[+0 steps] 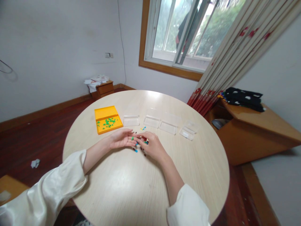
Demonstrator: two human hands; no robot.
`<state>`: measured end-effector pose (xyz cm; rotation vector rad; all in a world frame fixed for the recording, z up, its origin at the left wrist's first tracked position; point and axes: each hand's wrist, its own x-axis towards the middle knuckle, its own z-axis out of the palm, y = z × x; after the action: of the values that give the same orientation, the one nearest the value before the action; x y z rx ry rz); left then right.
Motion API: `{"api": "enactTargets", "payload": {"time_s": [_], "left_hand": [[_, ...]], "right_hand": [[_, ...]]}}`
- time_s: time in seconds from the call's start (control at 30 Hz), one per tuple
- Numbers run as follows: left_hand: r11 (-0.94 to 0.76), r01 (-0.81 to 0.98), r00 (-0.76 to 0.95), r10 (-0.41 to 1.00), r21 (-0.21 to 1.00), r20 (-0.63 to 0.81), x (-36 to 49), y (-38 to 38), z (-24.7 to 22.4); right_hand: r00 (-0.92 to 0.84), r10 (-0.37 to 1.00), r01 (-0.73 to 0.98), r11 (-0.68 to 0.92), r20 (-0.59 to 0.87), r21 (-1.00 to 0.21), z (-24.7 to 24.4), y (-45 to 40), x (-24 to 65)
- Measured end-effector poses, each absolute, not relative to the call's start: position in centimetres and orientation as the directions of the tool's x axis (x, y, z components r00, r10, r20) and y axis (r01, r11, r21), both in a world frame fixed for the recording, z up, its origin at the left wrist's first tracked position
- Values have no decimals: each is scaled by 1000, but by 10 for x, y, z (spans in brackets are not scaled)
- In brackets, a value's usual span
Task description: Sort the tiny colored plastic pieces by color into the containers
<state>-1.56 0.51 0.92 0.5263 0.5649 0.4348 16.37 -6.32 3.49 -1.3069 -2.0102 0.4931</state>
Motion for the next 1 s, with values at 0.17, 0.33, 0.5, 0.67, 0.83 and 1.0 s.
{"api": "enactTargets", "payload": {"time_s": [0.17,0.33,0.5,0.67,0.83,1.0], "left_hand": [[733,-390,628,654,557,-421,-19,12,15],[467,-639,280,881,611,-381,-33,28,23],[196,-777,-95,903,598,-419,-57,44,35],[63,-755,-279,869,653,-407,-74,47,37],[64,-734,-291,870,676,-398,-76,43,37],[105,-749,-228,887,654,-402,-70,41,38]], "right_hand": [[-215,946,673,324,244,-665,37,-62,184],[-206,978,749,184,40,-637,38,-62,209],[-230,972,768,149,-51,-623,37,-63,223],[-290,948,800,166,-129,-576,35,-64,223],[-299,945,824,186,-131,-535,31,-64,224],[-291,944,828,168,-153,-535,29,-62,224]]}}
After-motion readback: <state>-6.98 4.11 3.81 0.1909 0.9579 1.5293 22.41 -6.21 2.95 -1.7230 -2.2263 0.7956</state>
